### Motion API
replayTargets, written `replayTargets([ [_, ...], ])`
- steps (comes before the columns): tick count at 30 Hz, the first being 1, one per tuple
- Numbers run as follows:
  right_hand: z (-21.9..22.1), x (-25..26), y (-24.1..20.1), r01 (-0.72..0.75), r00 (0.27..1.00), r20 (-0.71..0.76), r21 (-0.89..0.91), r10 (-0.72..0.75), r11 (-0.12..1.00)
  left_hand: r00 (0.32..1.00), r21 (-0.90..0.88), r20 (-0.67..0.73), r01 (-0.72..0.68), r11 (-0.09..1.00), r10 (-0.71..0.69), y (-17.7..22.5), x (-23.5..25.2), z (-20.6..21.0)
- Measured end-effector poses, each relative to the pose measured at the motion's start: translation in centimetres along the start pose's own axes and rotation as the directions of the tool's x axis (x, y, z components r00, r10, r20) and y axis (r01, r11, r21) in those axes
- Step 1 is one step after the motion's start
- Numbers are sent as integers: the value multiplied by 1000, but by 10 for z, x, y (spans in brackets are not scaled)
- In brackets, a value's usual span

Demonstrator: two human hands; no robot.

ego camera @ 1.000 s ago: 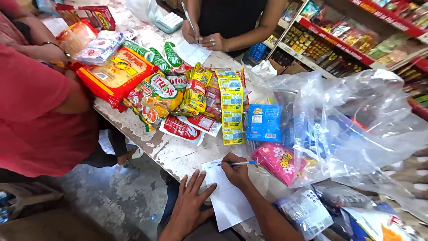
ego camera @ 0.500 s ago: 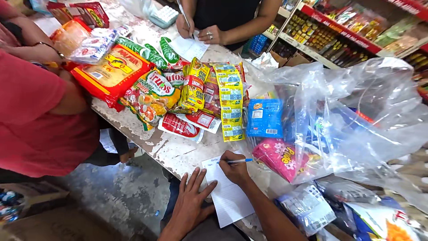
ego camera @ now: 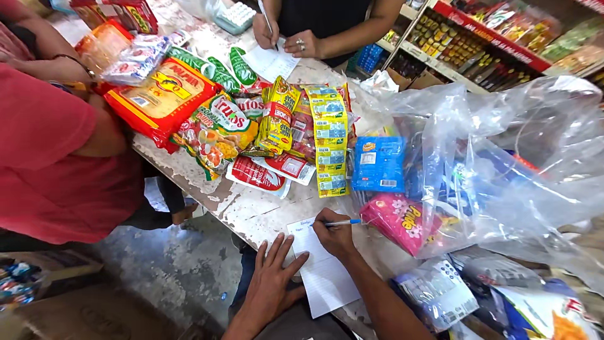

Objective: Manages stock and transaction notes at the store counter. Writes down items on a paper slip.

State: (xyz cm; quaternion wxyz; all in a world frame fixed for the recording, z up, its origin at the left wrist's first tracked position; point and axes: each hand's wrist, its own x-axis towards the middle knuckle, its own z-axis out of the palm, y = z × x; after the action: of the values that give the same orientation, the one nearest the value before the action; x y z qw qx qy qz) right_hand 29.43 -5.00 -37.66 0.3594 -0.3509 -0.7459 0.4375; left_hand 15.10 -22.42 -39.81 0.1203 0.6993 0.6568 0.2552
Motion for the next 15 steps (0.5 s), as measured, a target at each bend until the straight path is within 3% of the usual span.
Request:
replayTargets([
  [15, -3, -2, 0, 14, 1000, 13, 8, -15, 1000, 1000, 10, 2, -5, 1000, 5, -1, -1, 2],
])
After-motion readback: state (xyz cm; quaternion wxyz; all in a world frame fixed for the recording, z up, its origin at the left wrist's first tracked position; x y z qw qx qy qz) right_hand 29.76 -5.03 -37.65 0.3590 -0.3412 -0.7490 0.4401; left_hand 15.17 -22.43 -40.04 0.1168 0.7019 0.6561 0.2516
